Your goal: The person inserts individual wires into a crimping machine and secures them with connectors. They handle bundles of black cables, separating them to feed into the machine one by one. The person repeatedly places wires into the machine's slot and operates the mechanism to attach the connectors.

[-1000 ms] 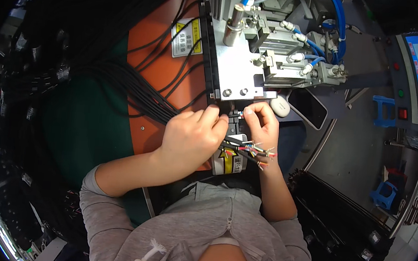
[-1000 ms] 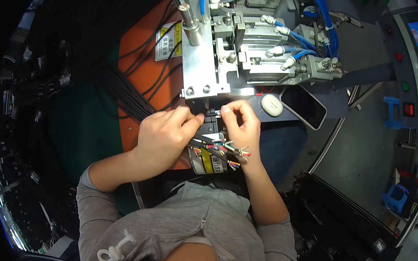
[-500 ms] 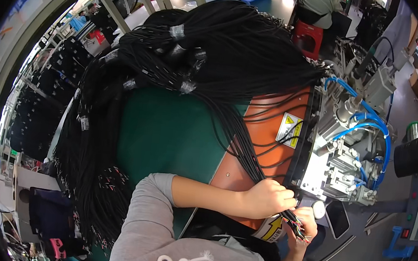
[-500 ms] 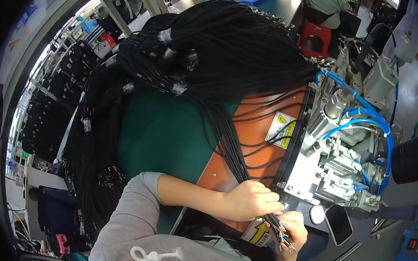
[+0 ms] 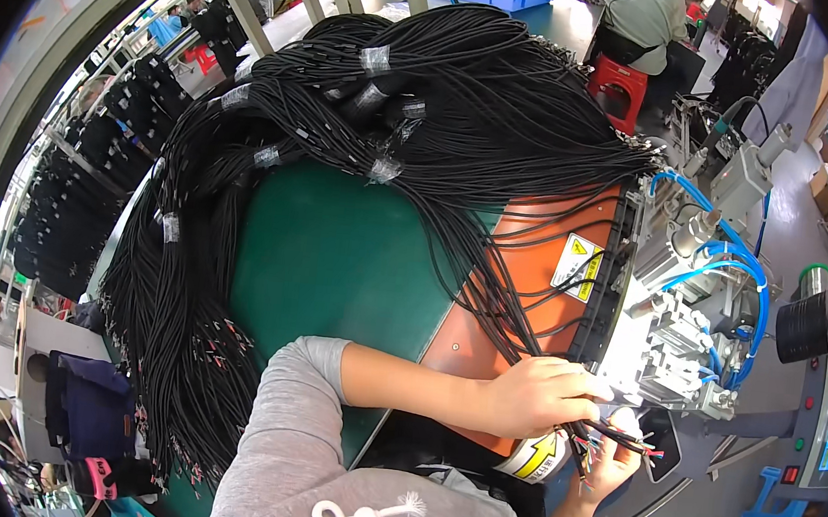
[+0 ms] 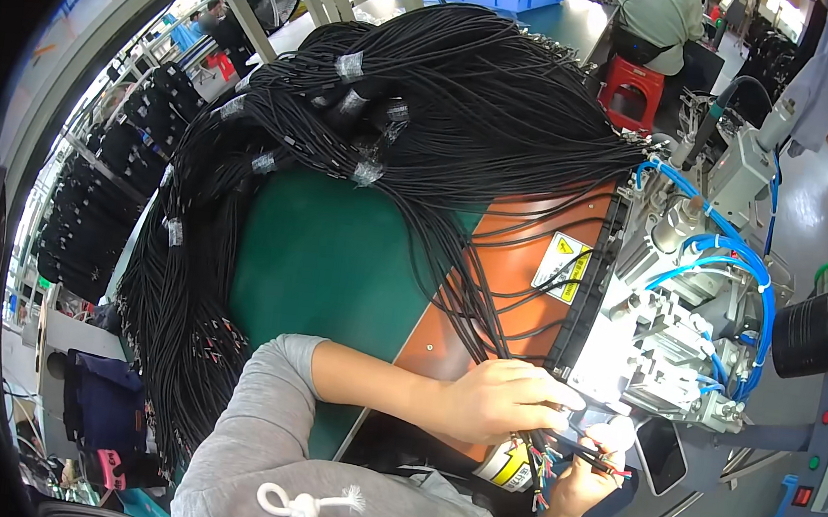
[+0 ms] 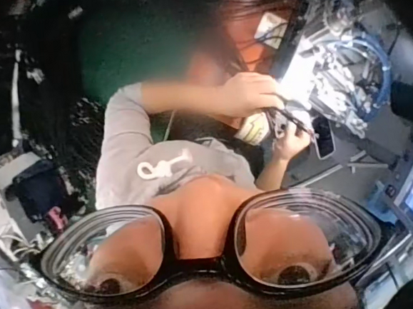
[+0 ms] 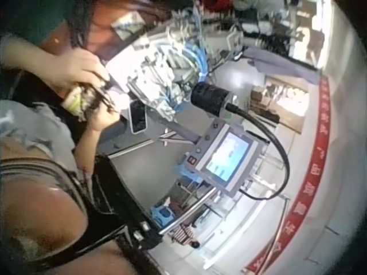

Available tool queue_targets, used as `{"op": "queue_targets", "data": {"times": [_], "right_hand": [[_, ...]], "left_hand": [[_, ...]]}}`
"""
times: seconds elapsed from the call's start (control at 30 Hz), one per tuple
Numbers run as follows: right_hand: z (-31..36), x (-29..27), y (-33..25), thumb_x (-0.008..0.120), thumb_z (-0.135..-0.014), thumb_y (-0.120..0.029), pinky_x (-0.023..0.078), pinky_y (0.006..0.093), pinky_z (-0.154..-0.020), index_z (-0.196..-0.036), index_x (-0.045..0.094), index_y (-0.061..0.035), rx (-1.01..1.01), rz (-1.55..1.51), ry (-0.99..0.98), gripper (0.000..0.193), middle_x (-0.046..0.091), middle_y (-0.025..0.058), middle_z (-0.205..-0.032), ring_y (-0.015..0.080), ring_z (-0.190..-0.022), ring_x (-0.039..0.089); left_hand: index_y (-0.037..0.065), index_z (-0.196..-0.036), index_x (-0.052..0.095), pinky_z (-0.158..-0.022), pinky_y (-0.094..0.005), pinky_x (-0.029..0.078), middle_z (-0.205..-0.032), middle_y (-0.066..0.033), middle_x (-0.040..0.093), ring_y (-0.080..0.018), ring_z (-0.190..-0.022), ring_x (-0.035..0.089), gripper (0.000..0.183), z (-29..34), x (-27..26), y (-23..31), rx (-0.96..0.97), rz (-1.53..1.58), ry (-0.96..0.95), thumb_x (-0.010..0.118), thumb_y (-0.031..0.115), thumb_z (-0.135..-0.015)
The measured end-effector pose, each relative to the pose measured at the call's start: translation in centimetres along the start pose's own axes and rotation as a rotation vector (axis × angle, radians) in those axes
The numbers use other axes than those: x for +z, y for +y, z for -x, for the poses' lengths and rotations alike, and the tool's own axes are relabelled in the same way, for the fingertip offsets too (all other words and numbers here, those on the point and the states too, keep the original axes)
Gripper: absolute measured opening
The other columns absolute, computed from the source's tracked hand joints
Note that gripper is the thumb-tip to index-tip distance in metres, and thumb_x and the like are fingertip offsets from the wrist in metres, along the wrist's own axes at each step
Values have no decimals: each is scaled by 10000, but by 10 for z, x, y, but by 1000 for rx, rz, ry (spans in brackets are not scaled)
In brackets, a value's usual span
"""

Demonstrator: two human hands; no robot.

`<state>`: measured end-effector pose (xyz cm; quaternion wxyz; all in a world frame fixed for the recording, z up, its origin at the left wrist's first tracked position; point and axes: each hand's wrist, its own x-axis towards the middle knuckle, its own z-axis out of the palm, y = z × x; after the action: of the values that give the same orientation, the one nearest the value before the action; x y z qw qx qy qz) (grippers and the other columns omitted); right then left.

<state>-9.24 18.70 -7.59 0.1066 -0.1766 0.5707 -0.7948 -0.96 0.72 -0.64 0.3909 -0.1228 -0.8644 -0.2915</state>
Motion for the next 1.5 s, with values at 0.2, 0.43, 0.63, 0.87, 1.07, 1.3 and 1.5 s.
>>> {"op": "queue_targets", "data": {"times": [0.2,0.43,0.63,0.87,1.07,1.3,1.5], "right_hand": [[1,18,-18,642,-822,1,448,288,-793,-918,615,26,-124,51,-199,103,594,108,-945,168,-865,562],[-11,48,-33,651,-766,112,510,287,-714,-901,606,48,-482,517,-21,157,607,105,-889,176,-799,602],[-15,33,-38,672,-776,92,500,264,-743,-902,613,43,98,-111,-212,147,624,92,-901,150,-826,608],[-10,42,-33,752,-731,26,474,258,-653,-857,644,2,-80,191,-17,168,638,60,-773,131,-723,589],[-11,45,-41,765,-701,19,458,277,-618,-751,626,-26,-273,504,-32,154,622,80,-748,173,-684,576],[-11,46,-37,749,-711,30,445,278,-622,-773,619,-11,-229,367,-44,150,599,80,-733,170,-671,558],[-21,35,-47,735,-722,-10,440,296,-629,-763,592,-28,-242,587,-178,150,591,94,-747,214,-693,554]], "left_hand": [[7,-1018,621,-592,-328,537,-898,-110,632,-234,-811,650,373,13,0,-4,0,-14,-302,650,84,-655],[78,-1022,621,-568,-342,497,-773,-56,600,-241,-711,615,442,2,-7,-8,-113,74,-302,725,154,-600],[53,-910,636,-540,-346,467,-778,-66,574,-243,-682,595,363,-6,-3,-4,-147,121,-236,736,100,-565],[39,-853,621,-442,-309,392,-689,-44,475,-194,-573,530,206,-4,-1,-3,-102,79,-238,704,100,-675],[-22,-860,636,-459,-300,401,-688,-60,517,-191,-548,538,284,0,-5,0,-4,-101,-326,720,174,-673],[26,-814,602,-426,-252,377,-687,-24,459,-125,-554,492,105,4,4,-3,31,-104,-202,648,58,-726],[16,-865,622,-438,-252,379,-724,-25,512,-130,-566,512,203,3,5,-4,83,-156,-245,658,142,-711]]}}
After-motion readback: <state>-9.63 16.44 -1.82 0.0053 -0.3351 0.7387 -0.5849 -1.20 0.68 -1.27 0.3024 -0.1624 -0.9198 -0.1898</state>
